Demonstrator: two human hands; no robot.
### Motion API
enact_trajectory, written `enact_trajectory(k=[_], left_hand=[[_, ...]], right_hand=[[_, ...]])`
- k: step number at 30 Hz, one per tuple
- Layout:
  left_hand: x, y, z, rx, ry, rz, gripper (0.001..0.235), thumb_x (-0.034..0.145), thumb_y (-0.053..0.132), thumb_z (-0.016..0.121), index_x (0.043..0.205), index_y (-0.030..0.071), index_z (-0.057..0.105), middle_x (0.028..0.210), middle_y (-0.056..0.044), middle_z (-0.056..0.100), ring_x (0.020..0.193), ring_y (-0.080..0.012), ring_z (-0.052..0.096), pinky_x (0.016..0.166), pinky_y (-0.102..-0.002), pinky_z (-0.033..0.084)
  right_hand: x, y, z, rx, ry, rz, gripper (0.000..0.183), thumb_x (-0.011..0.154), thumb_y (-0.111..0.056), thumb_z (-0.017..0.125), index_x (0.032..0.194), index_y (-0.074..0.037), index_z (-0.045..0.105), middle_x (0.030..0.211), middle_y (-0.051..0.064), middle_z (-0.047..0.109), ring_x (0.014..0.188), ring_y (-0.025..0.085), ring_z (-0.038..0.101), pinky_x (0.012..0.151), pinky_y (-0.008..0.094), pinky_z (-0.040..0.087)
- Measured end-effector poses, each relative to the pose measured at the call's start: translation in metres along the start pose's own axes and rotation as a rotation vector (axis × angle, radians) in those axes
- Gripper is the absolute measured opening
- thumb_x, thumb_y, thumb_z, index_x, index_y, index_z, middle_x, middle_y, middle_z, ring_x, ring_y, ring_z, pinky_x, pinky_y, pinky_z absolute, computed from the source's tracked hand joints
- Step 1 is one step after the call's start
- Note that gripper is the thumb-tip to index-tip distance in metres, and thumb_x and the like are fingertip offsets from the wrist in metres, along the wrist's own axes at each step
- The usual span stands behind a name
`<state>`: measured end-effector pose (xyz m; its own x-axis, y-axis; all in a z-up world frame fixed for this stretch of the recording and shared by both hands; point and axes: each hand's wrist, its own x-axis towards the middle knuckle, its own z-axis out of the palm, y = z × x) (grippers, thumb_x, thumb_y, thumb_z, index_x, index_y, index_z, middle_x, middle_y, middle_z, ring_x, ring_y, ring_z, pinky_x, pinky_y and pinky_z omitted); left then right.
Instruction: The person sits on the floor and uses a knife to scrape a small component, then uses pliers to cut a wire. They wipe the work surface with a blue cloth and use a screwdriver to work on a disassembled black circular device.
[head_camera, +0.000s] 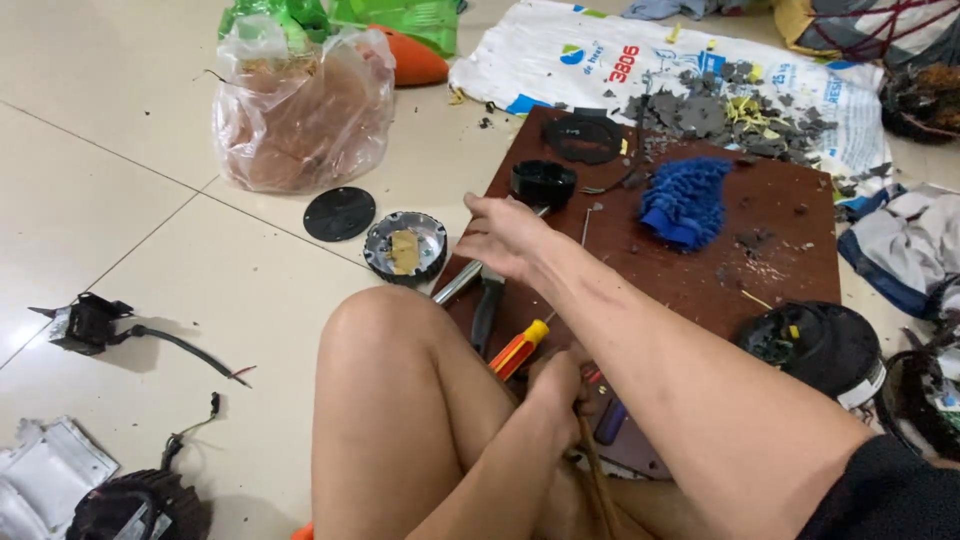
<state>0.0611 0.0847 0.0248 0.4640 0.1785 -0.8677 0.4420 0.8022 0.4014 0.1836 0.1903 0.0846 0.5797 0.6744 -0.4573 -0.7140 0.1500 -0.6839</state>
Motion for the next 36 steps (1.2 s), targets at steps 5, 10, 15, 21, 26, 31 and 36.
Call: enact_trajectory(k=[5, 10, 15, 21, 26, 31, 36], left_hand=[[0.044, -0.028, -0.006, 0.027, -0.187, 0.141, 0.013, 0.087, 0.018, 0.079, 0.097, 0.017, 0.072, 0.063, 0.002, 0.049, 0.044, -0.0112, 0.035, 0.039, -0.023, 0.027], [0.034, -0.044, 0.0, 0.204, -0.275, 0.231, 0.014, 0.086, 0.013, 0.077, 0.1, 0.011, 0.078, 0.066, 0.004, 0.05, 0.045, -0.0068, 0.031, 0.039, -0.023, 0.027], [0.004, -0.041, 0.001, 0.384, -0.314, 0.255, 0.031, 0.09, 0.013, 0.073, 0.119, 0.002, 0.078, 0.074, -0.003, 0.063, 0.042, -0.0068, 0.036, 0.041, -0.023, 0.032], [0.015, -0.051, -0.004, 0.521, -0.449, 0.266, 0.04, 0.089, 0.009, 0.074, 0.128, -0.002, 0.071, 0.087, -0.011, 0.073, 0.04, -0.0073, 0.036, 0.039, -0.026, 0.033], [0.029, -0.057, -0.005, 0.532, -0.451, 0.297, 0.037, 0.086, 0.009, 0.079, 0.122, 0.001, 0.075, 0.066, -0.007, 0.058, 0.038, -0.0104, 0.038, 0.039, -0.028, 0.033], [0.059, -0.065, -0.01, 0.576, -0.453, 0.324, 0.037, 0.08, 0.007, 0.087, 0.116, 0.002, 0.078, 0.061, -0.007, 0.053, 0.037, -0.0117, 0.04, 0.038, -0.03, 0.035], [0.052, -0.064, -0.008, 0.582, -0.474, 0.306, 0.035, 0.08, 0.006, 0.087, 0.114, 0.001, 0.078, 0.063, -0.006, 0.05, 0.037, -0.0106, 0.038, 0.037, -0.029, 0.034]], right_hand=[[-0.07, 0.001, -0.076, -0.702, 0.184, -0.248, 0.045, 0.099, -0.025, 0.066, 0.139, -0.005, 0.061, 0.136, 0.02, 0.062, 0.125, 0.036, 0.064, 0.101, 0.054, 0.057], [-0.169, -0.004, -0.192, -1.13, 0.59, -0.336, 0.034, 0.096, -0.046, 0.073, 0.121, -0.025, 0.081, 0.107, 0.003, 0.081, 0.093, 0.022, 0.078, 0.088, 0.041, 0.061], [-0.252, 0.03, -0.204, -0.886, 0.518, -0.264, 0.031, 0.09, -0.013, 0.071, 0.117, 0.0, 0.081, 0.099, 0.025, 0.083, 0.083, 0.028, 0.078, 0.075, 0.039, 0.067], [-0.268, 0.069, -0.212, -0.529, 0.549, -0.239, 0.03, 0.092, -0.011, 0.076, 0.12, -0.001, 0.08, 0.104, 0.024, 0.079, 0.084, 0.027, 0.076, 0.069, 0.042, 0.069], [-0.266, 0.075, -0.214, -0.576, 0.578, -0.271, 0.025, 0.088, -0.006, 0.078, 0.113, -0.002, 0.084, 0.093, 0.023, 0.079, 0.076, 0.026, 0.076, 0.065, 0.04, 0.069], [-0.254, 0.087, -0.228, -0.794, 0.622, -0.255, 0.023, 0.084, -0.014, 0.08, 0.106, -0.013, 0.088, 0.074, 0.012, 0.079, 0.058, 0.019, 0.077, 0.059, 0.035, 0.068], [-0.251, 0.091, -0.232, -0.834, 0.631, -0.254, 0.02, 0.085, -0.018, 0.077, 0.102, -0.014, 0.087, 0.069, 0.01, 0.079, 0.055, 0.019, 0.076, 0.06, 0.032, 0.063]])
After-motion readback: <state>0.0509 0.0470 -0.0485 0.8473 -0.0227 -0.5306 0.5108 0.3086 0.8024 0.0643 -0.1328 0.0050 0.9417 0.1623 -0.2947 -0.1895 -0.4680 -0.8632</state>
